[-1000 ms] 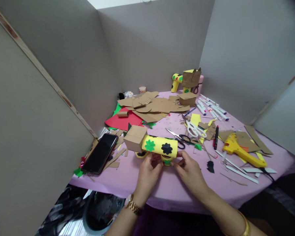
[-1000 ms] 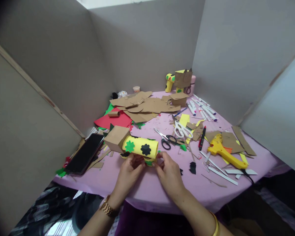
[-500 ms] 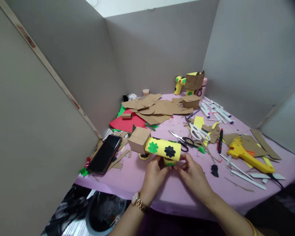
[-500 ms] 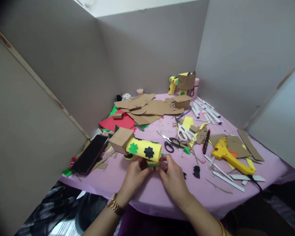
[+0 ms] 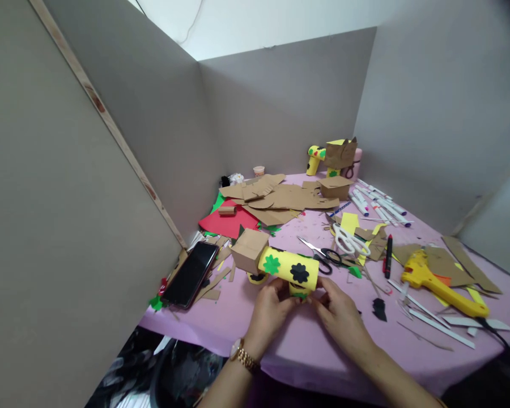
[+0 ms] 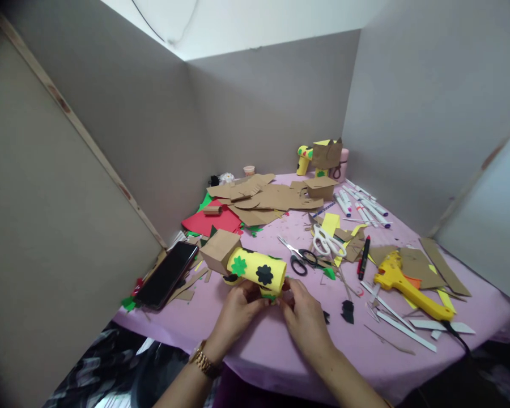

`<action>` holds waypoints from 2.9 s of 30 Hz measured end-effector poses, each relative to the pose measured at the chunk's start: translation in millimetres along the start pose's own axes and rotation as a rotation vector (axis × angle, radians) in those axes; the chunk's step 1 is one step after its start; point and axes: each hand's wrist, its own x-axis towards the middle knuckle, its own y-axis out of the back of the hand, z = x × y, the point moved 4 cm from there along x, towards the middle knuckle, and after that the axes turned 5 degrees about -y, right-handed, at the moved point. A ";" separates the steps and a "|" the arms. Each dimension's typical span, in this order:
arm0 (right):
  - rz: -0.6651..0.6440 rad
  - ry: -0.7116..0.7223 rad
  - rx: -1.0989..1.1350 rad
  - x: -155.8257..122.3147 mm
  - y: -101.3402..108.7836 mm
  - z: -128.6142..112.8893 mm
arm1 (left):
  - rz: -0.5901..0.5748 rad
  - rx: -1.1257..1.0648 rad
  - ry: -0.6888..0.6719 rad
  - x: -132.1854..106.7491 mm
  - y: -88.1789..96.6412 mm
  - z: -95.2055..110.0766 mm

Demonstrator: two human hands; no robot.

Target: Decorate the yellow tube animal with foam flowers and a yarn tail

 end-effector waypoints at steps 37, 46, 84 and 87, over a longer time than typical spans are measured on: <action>0.037 -0.040 0.032 -13.9 28.0 -3.5 | 0.630 0.156 -0.042 -54.4 71.9 12.0; 0.027 -0.068 0.096 -13.6 22.2 -0.9 | 0.192 -0.058 0.024 15.5 133.2 31.7; 0.151 0.492 -0.488 16.0 -1.4 -90.2 | 0.519 1.264 -0.727 -14.7 43.4 45.0; 0.194 0.498 -0.391 17.9 7.3 -89.7 | 0.549 1.255 -0.721 -17.1 44.8 44.0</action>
